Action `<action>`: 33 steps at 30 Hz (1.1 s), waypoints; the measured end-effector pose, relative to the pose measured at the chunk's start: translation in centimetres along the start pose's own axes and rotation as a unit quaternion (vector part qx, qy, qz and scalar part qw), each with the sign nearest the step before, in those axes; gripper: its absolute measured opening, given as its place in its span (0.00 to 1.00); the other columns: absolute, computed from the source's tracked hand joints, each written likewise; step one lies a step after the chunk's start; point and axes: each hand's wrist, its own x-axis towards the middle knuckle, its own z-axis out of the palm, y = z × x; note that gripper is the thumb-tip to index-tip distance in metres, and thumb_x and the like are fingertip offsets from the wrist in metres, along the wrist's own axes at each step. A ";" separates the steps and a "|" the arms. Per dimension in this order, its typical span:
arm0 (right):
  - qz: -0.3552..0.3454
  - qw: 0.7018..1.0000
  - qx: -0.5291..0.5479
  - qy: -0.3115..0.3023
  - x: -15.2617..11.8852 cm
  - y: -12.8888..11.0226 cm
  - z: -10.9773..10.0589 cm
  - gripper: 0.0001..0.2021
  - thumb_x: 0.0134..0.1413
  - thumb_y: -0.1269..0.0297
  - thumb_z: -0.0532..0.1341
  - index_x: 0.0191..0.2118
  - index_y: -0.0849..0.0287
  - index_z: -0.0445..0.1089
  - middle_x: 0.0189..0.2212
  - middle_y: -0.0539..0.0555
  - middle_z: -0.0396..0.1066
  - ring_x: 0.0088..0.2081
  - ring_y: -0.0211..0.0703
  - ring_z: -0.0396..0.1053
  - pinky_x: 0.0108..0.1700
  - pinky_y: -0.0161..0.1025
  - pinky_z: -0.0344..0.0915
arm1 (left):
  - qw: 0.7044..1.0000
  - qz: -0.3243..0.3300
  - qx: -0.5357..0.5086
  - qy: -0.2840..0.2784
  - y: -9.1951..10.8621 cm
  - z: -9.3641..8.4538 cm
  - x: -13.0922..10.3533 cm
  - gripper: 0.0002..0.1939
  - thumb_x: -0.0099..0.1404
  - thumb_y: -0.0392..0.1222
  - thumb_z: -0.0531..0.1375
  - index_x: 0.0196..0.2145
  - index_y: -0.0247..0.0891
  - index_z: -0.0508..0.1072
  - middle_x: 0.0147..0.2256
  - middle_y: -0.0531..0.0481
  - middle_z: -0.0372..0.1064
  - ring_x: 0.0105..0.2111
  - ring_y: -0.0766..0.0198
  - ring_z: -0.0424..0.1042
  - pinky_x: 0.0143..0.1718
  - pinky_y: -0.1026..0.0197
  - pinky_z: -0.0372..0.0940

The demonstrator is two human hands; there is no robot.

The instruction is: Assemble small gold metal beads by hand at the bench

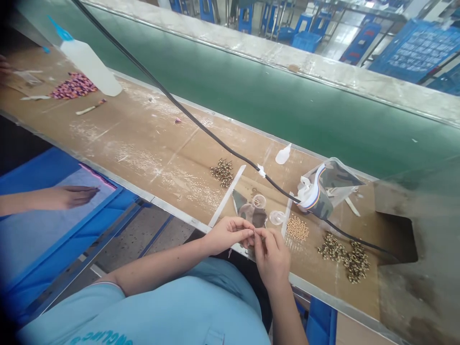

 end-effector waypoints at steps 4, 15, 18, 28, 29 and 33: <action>-0.004 1.000 0.009 0.006 -0.3 -0.2 -0.2 0.05 0.59 0.67 0.56 0.38 0.57 0.69 0.30 0.51 0.70 0.31 0.35 0.68 0.33 0.32 0.64 | 1.000 0.000 -0.003 0.006 0.1 0.0 -0.1 0.23 0.46 0.54 0.68 0.30 0.30 0.72 0.21 0.51 0.70 0.21 0.71 0.68 0.26 0.66 0.64; 0.061 0.996 0.057 -0.010 -0.5 -0.1 -0.3 0.06 0.59 0.64 0.57 0.35 0.56 0.69 0.28 0.50 0.70 0.28 0.35 0.66 0.29 0.33 0.63 | 1.000 0.014 -0.013 0.004 -0.4 -0.2 -0.1 0.24 0.45 0.54 0.68 0.31 0.30 0.73 0.22 0.51 0.71 0.22 0.71 0.68 0.25 0.67 0.63; 0.062 0.996 0.056 -0.012 -0.7 0.0 -0.4 0.05 0.59 0.64 0.56 0.35 0.56 0.69 0.28 0.50 0.70 0.28 0.35 0.66 0.29 0.33 0.63 | 1.000 0.012 -0.012 0.004 -0.2 0.0 -0.1 0.24 0.45 0.54 0.68 0.31 0.30 0.73 0.22 0.51 0.70 0.21 0.71 0.68 0.25 0.67 0.63; 0.044 0.998 0.037 -0.010 -0.9 0.0 -0.1 0.04 0.58 0.66 0.57 0.34 0.55 0.69 0.29 0.49 0.70 0.29 0.34 0.67 0.31 0.32 0.64 | 1.000 0.016 -0.008 0.000 -0.2 -0.1 -0.1 0.23 0.46 0.53 0.68 0.31 0.30 0.73 0.21 0.52 0.70 0.21 0.72 0.67 0.25 0.67 0.63; 0.043 0.998 0.036 -0.011 -0.9 0.0 -0.1 0.04 0.58 0.65 0.57 0.34 0.55 0.69 0.29 0.49 0.70 0.29 0.34 0.67 0.31 0.32 0.64 | 1.000 0.016 -0.008 0.000 -0.3 -0.1 -0.1 0.23 0.46 0.54 0.68 0.31 0.30 0.73 0.21 0.52 0.70 0.21 0.72 0.68 0.25 0.67 0.63; 0.040 0.999 0.033 -0.011 -0.9 0.1 -0.3 0.04 0.58 0.65 0.57 0.35 0.55 0.69 0.30 0.50 0.70 0.29 0.34 0.67 0.31 0.32 0.64 | 1.000 0.015 -0.005 0.005 -0.4 -0.1 -0.1 0.24 0.46 0.54 0.68 0.31 0.30 0.73 0.22 0.51 0.70 0.22 0.71 0.68 0.25 0.67 0.63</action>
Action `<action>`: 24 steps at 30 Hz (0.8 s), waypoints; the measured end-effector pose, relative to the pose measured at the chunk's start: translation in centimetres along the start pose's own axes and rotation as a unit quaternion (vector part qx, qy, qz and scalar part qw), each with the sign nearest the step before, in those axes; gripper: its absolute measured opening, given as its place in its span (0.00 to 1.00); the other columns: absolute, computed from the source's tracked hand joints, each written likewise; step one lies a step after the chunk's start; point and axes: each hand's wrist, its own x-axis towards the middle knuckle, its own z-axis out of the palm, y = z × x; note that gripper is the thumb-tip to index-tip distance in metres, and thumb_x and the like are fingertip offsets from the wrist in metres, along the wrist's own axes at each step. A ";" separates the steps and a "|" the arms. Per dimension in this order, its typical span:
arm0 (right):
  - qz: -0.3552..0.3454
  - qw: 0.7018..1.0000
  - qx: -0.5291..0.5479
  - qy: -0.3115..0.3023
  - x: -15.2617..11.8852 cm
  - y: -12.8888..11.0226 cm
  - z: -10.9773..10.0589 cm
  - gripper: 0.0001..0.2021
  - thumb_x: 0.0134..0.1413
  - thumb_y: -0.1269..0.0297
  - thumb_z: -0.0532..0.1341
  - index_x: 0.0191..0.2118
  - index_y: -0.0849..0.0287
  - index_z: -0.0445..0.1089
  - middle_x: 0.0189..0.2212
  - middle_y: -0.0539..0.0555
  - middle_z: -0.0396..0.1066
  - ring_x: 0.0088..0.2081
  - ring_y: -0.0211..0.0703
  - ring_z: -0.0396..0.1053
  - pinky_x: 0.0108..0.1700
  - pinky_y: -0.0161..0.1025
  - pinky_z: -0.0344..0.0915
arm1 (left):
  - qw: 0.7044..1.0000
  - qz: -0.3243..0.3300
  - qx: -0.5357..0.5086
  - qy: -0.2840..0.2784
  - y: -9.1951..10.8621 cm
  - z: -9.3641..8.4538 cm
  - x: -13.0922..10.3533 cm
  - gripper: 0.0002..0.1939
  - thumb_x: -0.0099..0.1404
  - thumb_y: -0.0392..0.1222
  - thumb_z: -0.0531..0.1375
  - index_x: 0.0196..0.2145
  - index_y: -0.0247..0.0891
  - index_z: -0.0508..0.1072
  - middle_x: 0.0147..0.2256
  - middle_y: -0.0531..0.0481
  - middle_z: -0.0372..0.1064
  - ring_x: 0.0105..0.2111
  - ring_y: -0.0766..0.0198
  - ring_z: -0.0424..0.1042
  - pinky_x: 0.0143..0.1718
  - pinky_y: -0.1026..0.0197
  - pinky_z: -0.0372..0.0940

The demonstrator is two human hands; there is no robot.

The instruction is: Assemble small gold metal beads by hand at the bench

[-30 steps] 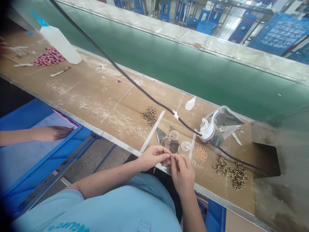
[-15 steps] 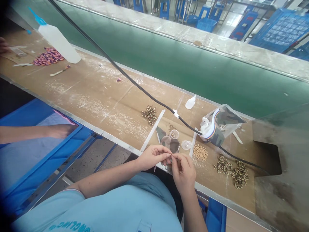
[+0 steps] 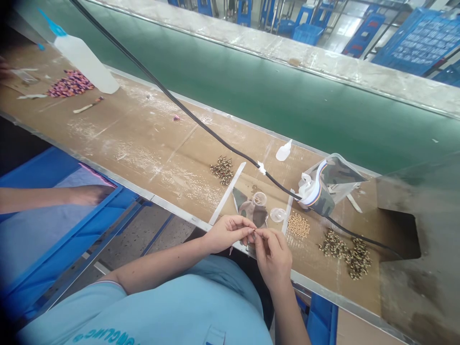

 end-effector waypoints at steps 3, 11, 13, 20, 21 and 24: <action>-0.016 1.000 -0.010 -0.003 0.1 0.2 -0.2 0.04 0.59 0.66 0.56 0.35 0.55 0.69 0.30 0.50 0.70 0.30 0.35 0.68 0.32 0.33 0.65 | 1.000 0.001 0.005 0.003 0.0 0.1 0.0 0.24 0.45 0.54 0.68 0.31 0.30 0.73 0.22 0.52 0.70 0.22 0.72 0.67 0.26 0.67 0.63; -0.058 0.998 -0.031 -0.014 0.1 0.5 -0.1 0.05 0.59 0.67 0.56 0.38 0.55 0.68 0.31 0.51 0.70 0.32 0.35 0.69 0.34 0.32 0.66 | 1.000 0.005 0.027 0.000 0.0 0.2 -0.1 0.21 0.49 0.52 0.67 0.31 0.30 0.73 0.22 0.52 0.69 0.23 0.71 0.68 0.27 0.66 0.63; -0.057 0.998 -0.029 -0.009 0.0 0.5 0.0 0.04 0.59 0.68 0.56 0.38 0.56 0.68 0.31 0.51 0.70 0.32 0.35 0.69 0.35 0.32 0.66 | 1.000 0.003 0.028 0.001 0.0 0.1 -0.1 0.20 0.49 0.52 0.67 0.31 0.30 0.73 0.22 0.52 0.69 0.23 0.71 0.67 0.27 0.66 0.63; -0.037 0.999 -0.021 0.018 -0.2 0.0 0.3 0.04 0.59 0.67 0.56 0.36 0.56 0.67 0.30 0.51 0.70 0.31 0.36 0.69 0.33 0.34 0.66 | 1.000 -0.001 0.020 0.000 -0.1 0.1 0.0 0.20 0.49 0.50 0.67 0.31 0.30 0.73 0.21 0.52 0.69 0.22 0.71 0.67 0.27 0.65 0.64; -0.035 0.999 -0.021 0.022 -0.2 0.0 0.3 0.04 0.59 0.67 0.56 0.36 0.56 0.68 0.30 0.51 0.70 0.31 0.36 0.69 0.32 0.34 0.66 | 1.000 -0.001 0.021 0.001 -0.1 0.1 0.0 0.19 0.49 0.50 0.67 0.31 0.30 0.73 0.21 0.52 0.69 0.22 0.71 0.67 0.27 0.65 0.64; -0.033 0.999 -0.024 0.024 -0.2 0.1 0.3 0.03 0.58 0.67 0.57 0.36 0.56 0.68 0.30 0.51 0.70 0.32 0.37 0.69 0.33 0.34 0.67 | 1.000 0.005 0.026 0.009 -0.2 0.1 -0.1 0.19 0.49 0.49 0.67 0.31 0.30 0.73 0.21 0.52 0.69 0.23 0.71 0.68 0.27 0.66 0.64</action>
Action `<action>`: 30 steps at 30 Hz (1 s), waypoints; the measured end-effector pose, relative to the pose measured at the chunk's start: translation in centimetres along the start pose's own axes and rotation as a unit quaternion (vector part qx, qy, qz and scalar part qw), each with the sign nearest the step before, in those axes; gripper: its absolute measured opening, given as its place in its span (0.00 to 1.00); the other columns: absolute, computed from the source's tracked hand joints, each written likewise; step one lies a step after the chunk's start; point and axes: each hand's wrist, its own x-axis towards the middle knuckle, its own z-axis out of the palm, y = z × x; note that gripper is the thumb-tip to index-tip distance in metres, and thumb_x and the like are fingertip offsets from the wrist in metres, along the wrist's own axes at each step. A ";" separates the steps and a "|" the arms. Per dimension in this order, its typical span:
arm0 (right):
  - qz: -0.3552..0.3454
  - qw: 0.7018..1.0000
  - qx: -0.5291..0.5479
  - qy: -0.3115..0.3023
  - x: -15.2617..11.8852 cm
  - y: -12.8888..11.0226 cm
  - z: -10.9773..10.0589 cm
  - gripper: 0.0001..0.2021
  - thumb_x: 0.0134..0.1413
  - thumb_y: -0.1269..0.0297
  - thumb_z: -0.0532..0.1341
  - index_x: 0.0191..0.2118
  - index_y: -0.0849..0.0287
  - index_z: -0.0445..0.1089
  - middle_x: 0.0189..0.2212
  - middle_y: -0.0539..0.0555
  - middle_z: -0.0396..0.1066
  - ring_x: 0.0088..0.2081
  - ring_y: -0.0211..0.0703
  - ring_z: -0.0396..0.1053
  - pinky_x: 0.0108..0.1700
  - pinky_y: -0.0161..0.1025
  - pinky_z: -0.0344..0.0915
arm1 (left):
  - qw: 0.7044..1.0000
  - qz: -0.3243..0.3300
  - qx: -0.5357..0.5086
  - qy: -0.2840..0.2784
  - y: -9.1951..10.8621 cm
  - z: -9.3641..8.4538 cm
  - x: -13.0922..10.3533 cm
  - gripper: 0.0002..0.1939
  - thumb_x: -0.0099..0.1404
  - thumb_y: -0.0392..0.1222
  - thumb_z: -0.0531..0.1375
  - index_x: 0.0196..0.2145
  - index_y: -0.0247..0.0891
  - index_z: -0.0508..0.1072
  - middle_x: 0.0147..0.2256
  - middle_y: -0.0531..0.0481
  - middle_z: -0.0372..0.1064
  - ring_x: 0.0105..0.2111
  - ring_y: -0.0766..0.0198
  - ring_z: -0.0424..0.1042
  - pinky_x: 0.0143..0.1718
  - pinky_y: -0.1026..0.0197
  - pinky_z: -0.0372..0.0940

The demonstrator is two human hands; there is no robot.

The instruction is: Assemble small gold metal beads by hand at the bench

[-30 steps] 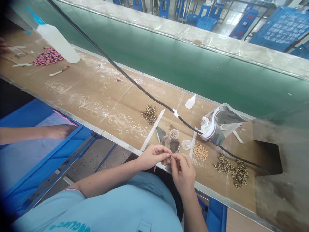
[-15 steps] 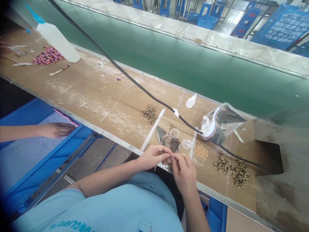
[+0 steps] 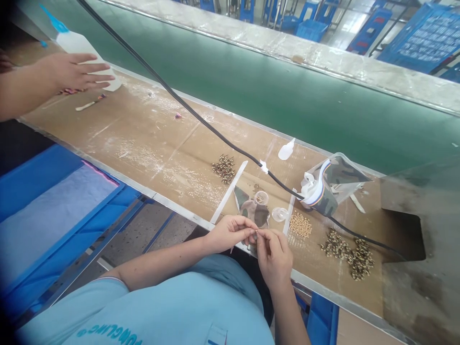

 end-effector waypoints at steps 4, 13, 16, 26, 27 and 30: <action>-0.018 1.000 -0.007 -0.015 0.1 0.2 -0.2 0.03 0.59 0.67 0.56 0.37 0.55 0.68 0.30 0.51 0.70 0.32 0.37 0.69 0.33 0.34 0.67 | 1.000 0.009 0.003 0.008 -0.2 0.1 -0.1 0.18 0.49 0.49 0.67 0.31 0.30 0.73 0.22 0.52 0.69 0.23 0.72 0.67 0.27 0.66 0.64; -0.015 1.000 -0.008 -0.016 -0.1 0.1 -0.2 0.03 0.58 0.67 0.56 0.37 0.55 0.68 0.31 0.51 0.71 0.32 0.36 0.69 0.33 0.33 0.66 | 1.000 -0.002 -0.001 0.005 -0.1 0.0 0.0 0.19 0.48 0.49 0.68 0.30 0.30 0.72 0.21 0.53 0.69 0.23 0.71 0.69 0.26 0.67 0.64; -0.015 1.000 -0.010 -0.023 -0.2 0.2 -0.2 0.03 0.59 0.67 0.56 0.37 0.55 0.67 0.31 0.51 0.70 0.33 0.36 0.69 0.34 0.33 0.66 | 1.000 -0.005 0.004 0.010 -0.1 0.1 0.0 0.19 0.48 0.49 0.68 0.30 0.30 0.72 0.21 0.53 0.69 0.23 0.71 0.69 0.26 0.67 0.64; -0.042 0.998 -0.017 -0.035 -0.3 0.7 -0.5 0.05 0.59 0.68 0.55 0.38 0.55 0.68 0.32 0.51 0.70 0.32 0.34 0.69 0.34 0.31 0.66 | 1.000 -0.008 0.028 0.011 -0.2 0.1 0.0 0.17 0.50 0.48 0.67 0.30 0.31 0.72 0.20 0.53 0.68 0.22 0.71 0.68 0.26 0.66 0.64; -0.043 0.998 -0.018 -0.038 -0.4 0.8 -0.6 0.05 0.59 0.68 0.55 0.38 0.55 0.68 0.32 0.51 0.70 0.32 0.34 0.69 0.34 0.31 0.66 | 0.999 -0.008 0.030 0.009 -0.2 0.1 0.1 0.17 0.50 0.48 0.67 0.29 0.31 0.72 0.20 0.53 0.68 0.22 0.71 0.68 0.26 0.66 0.64; -0.043 0.998 -0.016 -0.036 -0.4 0.8 -0.6 0.05 0.59 0.69 0.55 0.38 0.55 0.68 0.32 0.51 0.70 0.32 0.35 0.69 0.34 0.32 0.65 | 0.999 -0.005 0.035 0.005 -0.3 0.1 0.1 0.16 0.50 0.48 0.67 0.29 0.31 0.72 0.20 0.53 0.68 0.22 0.70 0.68 0.26 0.66 0.65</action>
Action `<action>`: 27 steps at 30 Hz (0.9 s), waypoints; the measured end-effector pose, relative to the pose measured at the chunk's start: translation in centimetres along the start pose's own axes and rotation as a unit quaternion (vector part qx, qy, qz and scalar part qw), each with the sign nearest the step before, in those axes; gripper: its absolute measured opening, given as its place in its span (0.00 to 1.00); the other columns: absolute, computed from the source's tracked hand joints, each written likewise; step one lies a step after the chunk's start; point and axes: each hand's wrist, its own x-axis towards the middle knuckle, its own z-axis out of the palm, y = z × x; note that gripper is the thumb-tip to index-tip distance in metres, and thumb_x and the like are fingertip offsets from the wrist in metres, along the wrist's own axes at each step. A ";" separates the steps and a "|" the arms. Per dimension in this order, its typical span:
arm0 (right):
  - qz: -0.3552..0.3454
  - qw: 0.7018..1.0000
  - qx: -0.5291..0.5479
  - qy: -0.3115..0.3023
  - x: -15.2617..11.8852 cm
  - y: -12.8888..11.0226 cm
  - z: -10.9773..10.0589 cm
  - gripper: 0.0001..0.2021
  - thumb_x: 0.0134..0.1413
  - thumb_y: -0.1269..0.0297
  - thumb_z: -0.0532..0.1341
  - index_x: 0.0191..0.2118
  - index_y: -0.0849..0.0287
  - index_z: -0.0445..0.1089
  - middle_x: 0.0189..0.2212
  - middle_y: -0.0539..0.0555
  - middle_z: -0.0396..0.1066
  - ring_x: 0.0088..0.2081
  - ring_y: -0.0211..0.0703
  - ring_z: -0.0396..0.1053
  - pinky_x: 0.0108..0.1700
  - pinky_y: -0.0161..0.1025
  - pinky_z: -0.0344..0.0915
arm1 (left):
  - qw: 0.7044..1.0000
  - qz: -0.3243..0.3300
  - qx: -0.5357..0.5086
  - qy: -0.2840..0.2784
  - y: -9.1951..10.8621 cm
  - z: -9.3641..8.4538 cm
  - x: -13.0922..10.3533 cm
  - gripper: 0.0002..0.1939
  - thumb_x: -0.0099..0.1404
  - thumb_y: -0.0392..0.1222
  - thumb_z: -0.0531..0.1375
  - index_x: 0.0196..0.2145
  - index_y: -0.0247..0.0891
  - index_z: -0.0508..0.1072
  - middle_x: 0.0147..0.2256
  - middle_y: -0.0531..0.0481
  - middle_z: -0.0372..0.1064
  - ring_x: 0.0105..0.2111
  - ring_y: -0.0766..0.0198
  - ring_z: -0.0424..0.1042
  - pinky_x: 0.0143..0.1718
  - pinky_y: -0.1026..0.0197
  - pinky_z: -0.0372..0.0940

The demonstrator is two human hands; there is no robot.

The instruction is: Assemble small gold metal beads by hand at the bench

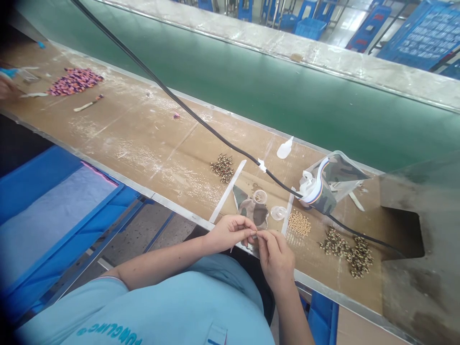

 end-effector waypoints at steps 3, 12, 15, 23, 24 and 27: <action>0.002 1.000 0.005 0.008 0.0 -0.1 0.0 0.05 0.59 0.69 0.55 0.38 0.55 0.68 0.31 0.51 0.70 0.32 0.36 0.69 0.34 0.32 0.65 | 1.000 0.003 0.004 0.001 0.0 0.0 -0.1 0.16 0.50 0.48 0.66 0.29 0.31 0.72 0.20 0.53 0.68 0.22 0.70 0.68 0.26 0.66 0.65; 0.007 1.000 -0.008 0.008 -0.4 -0.2 0.2 0.05 0.60 0.68 0.54 0.38 0.56 0.67 0.31 0.52 0.69 0.33 0.37 0.68 0.34 0.33 0.65 | 1.000 0.003 0.012 -0.001 0.1 0.1 -0.1 0.14 0.50 0.46 0.66 0.27 0.31 0.72 0.18 0.54 0.67 0.20 0.71 0.67 0.25 0.66 0.65; 0.007 1.000 -0.013 0.006 -0.4 -0.2 0.2 0.05 0.60 0.69 0.54 0.38 0.56 0.67 0.32 0.52 0.69 0.33 0.36 0.68 0.34 0.33 0.64 | 1.000 0.001 0.012 0.006 0.0 0.1 -0.1 0.13 0.50 0.44 0.66 0.27 0.31 0.72 0.18 0.55 0.67 0.19 0.72 0.67 0.24 0.67 0.65; 0.057 0.998 0.020 -0.009 -0.3 -0.5 0.4 0.06 0.61 0.66 0.53 0.35 0.56 0.65 0.30 0.52 0.69 0.33 0.38 0.67 0.34 0.35 0.63 | 1.000 -0.007 0.007 0.008 0.0 0.1 0.0 0.13 0.50 0.44 0.66 0.28 0.30 0.72 0.18 0.55 0.67 0.19 0.72 0.67 0.24 0.67 0.65; 0.065 0.997 0.028 -0.008 -0.2 -0.6 0.5 0.06 0.61 0.66 0.53 0.35 0.56 0.65 0.30 0.52 0.68 0.33 0.38 0.66 0.34 0.35 0.63 | 1.000 -0.009 0.002 0.007 -0.1 0.1 0.1 0.13 0.50 0.44 0.67 0.29 0.30 0.73 0.18 0.55 0.68 0.19 0.72 0.67 0.25 0.67 0.65; 0.088 0.995 0.051 -0.006 -0.1 -0.7 0.6 0.05 0.61 0.66 0.53 0.34 0.56 0.65 0.29 0.51 0.68 0.33 0.38 0.66 0.33 0.35 0.63 | 1.000 -0.015 -0.009 0.006 -0.3 0.0 0.1 0.14 0.49 0.44 0.67 0.30 0.30 0.73 0.19 0.54 0.69 0.21 0.71 0.68 0.26 0.67 0.66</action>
